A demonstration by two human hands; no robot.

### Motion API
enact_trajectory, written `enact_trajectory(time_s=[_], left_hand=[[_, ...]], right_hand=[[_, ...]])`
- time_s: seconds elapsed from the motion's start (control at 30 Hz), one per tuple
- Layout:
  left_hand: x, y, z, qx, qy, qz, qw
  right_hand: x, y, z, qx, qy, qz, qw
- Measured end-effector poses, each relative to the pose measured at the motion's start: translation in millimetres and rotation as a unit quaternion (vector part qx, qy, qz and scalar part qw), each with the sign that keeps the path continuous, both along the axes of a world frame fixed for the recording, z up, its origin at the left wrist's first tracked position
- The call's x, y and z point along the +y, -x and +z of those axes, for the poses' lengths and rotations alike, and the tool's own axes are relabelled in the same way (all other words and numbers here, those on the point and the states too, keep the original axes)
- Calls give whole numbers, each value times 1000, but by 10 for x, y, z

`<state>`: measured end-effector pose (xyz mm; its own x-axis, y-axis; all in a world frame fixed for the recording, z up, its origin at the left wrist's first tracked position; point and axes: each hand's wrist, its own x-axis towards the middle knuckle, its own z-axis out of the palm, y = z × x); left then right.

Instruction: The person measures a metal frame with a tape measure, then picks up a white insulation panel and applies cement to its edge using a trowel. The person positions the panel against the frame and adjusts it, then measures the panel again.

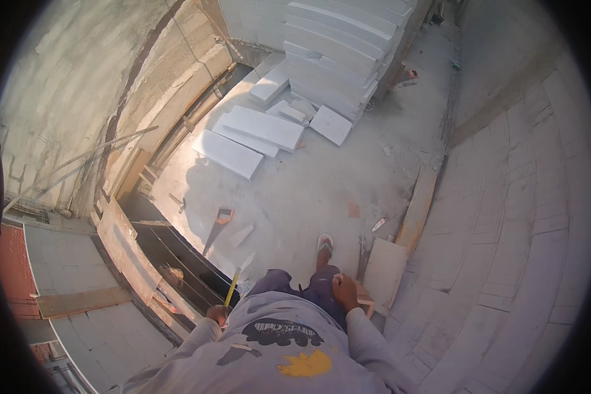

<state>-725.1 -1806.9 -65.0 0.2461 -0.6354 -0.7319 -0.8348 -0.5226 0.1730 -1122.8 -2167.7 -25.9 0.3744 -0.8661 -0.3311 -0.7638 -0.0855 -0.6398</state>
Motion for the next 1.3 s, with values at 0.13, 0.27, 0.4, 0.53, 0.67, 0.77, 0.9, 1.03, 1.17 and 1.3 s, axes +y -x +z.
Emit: enact_trajectory(time_s=[0.13, 0.27, 0.4, 0.53, 0.67, 0.77, 0.9, 1.03, 1.17, 1.3], left_hand=[[-901, 372, 80, 48, 152, 510, 845], [-2429, 282, 923, 18, 182, 644, 743], [-3501, -122, 563, 51, 219, 661, 716], [-4791, -904, 48, 10, 242, 593, 768], [-5783, -1308, -46, -24, 201, 524, 827], [-6407, -1426, -351, -20, 214, 477, 853], [-6973, -1466, -698, -38, 189, 442, 876], [-7131, -1407, -762, -44, 159, 433, 886], [-7514, -1198, -787, -41, 100, 484, 868], [-7758, -1116, -778, -36, 82, 503, 859]], right_hand=[[-1806, -659, 53, 35, -64, 73, 995], [-3206, -1365, -215, 36, -70, 99, 992], [-4324, -2368, -921, 59, -90, 124, 986], [-5132, -3464, -2027, 43, -204, 49, 977], [-5575, -4370, -2762, 35, -250, 5, 968], [-6075, -4881, -3468, 46, -200, 27, 978], [-6703, -5560, -4179, 67, -265, -96, 957], [-6810, -6105, -4866, 13, -325, -276, 905], [-6367, -6190, -4815, 8, -396, -271, 877], [-5790, -6012, -4689, -1, -592, -236, 771]])
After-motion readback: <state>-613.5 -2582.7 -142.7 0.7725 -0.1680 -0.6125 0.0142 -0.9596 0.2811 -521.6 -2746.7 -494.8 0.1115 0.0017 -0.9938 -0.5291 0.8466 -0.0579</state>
